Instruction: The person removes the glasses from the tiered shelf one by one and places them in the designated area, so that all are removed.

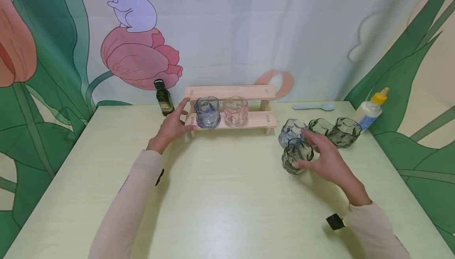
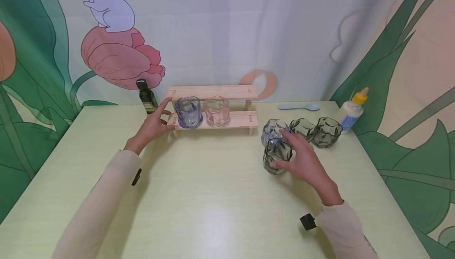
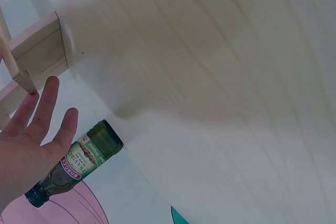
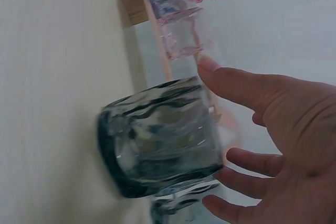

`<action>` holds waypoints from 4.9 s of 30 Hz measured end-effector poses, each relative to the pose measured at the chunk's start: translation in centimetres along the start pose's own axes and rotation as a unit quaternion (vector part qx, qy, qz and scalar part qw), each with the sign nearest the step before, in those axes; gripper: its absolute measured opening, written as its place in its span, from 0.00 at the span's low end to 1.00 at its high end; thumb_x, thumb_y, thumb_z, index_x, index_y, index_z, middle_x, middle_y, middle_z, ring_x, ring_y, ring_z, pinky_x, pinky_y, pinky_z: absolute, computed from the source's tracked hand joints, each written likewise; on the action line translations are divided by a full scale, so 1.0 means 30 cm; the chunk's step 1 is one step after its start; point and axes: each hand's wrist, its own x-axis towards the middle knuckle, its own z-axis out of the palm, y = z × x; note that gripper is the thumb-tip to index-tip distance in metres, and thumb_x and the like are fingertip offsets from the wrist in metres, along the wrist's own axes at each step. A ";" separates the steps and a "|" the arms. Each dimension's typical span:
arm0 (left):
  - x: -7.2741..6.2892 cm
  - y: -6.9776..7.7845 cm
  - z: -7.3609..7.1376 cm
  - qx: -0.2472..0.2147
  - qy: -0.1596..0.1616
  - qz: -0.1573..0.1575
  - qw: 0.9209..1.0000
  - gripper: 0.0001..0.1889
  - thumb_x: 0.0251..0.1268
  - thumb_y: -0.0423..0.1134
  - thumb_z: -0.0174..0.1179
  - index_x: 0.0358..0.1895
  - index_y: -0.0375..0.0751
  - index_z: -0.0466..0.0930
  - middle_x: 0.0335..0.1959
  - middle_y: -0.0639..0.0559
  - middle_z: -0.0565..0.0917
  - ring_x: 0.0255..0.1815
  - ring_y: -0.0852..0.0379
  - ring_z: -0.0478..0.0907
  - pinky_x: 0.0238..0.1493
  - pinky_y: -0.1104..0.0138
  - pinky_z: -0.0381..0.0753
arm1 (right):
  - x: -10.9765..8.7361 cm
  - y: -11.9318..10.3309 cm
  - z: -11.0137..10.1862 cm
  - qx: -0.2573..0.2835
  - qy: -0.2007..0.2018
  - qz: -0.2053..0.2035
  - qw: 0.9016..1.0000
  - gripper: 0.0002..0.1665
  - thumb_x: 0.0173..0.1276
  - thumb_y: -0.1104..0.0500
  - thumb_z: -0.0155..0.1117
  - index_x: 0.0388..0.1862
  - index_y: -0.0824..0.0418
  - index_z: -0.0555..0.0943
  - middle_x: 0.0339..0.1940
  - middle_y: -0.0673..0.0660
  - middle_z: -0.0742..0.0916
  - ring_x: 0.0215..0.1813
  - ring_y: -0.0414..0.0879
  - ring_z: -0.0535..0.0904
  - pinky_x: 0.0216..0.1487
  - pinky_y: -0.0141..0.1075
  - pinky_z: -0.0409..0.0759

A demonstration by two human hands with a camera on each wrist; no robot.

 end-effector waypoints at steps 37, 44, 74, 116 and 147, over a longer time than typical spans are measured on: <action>-0.007 0.005 -0.006 -0.001 0.001 0.009 1.000 0.53 0.61 0.39 0.71 0.80 0.66 0.42 0.67 0.36 0.74 0.52 0.36 0.83 0.50 0.46 0.81 | 0.443 -0.192 0.112 0.152 -0.137 -0.039 0.978 0.59 0.58 0.55 0.79 0.81 0.53 0.53 0.71 0.67 0.69 0.71 0.65 0.69 0.62 0.58 0.77; -0.005 0.006 -0.005 0.001 0.000 0.010 1.000 0.53 0.61 0.39 0.71 0.80 0.65 0.42 0.67 0.35 0.74 0.52 0.36 0.83 0.50 0.46 0.82 | 0.507 -0.185 0.158 0.128 -0.151 -0.037 0.980 0.58 0.58 0.56 0.78 0.81 0.54 0.54 0.74 0.70 0.67 0.71 0.68 0.70 0.63 0.59 0.75; -0.003 -0.004 0.003 0.005 0.011 0.018 1.000 0.53 0.61 0.39 0.71 0.80 0.65 0.42 0.67 0.35 0.75 0.49 0.37 0.83 0.49 0.47 0.81 | 0.620 -0.230 0.301 0.066 -0.129 -0.037 0.989 0.61 0.53 0.55 0.82 0.80 0.51 0.56 0.62 0.66 0.79 0.41 0.53 0.78 0.43 0.44 0.76; 0.003 -0.007 0.002 -0.006 0.001 0.000 1.000 0.54 0.61 0.37 0.70 0.81 0.68 0.40 0.68 0.36 0.73 0.52 0.36 0.83 0.50 0.47 0.82 | 0.552 -0.196 0.211 0.091 -0.091 -0.029 0.991 0.55 0.50 0.59 0.81 0.75 0.52 0.63 0.59 0.62 0.80 0.54 0.59 0.83 0.53 0.51 0.81; 0.000 -0.003 0.006 -0.009 0.001 0.007 1.000 0.54 0.61 0.38 0.71 0.81 0.66 0.41 0.68 0.36 0.73 0.52 0.36 0.83 0.50 0.47 0.82 | 0.331 -0.110 -0.023 0.078 -0.043 0.014 0.996 0.54 0.51 0.57 0.80 0.76 0.48 0.63 0.61 0.64 0.79 0.67 0.63 0.71 0.57 0.59 0.76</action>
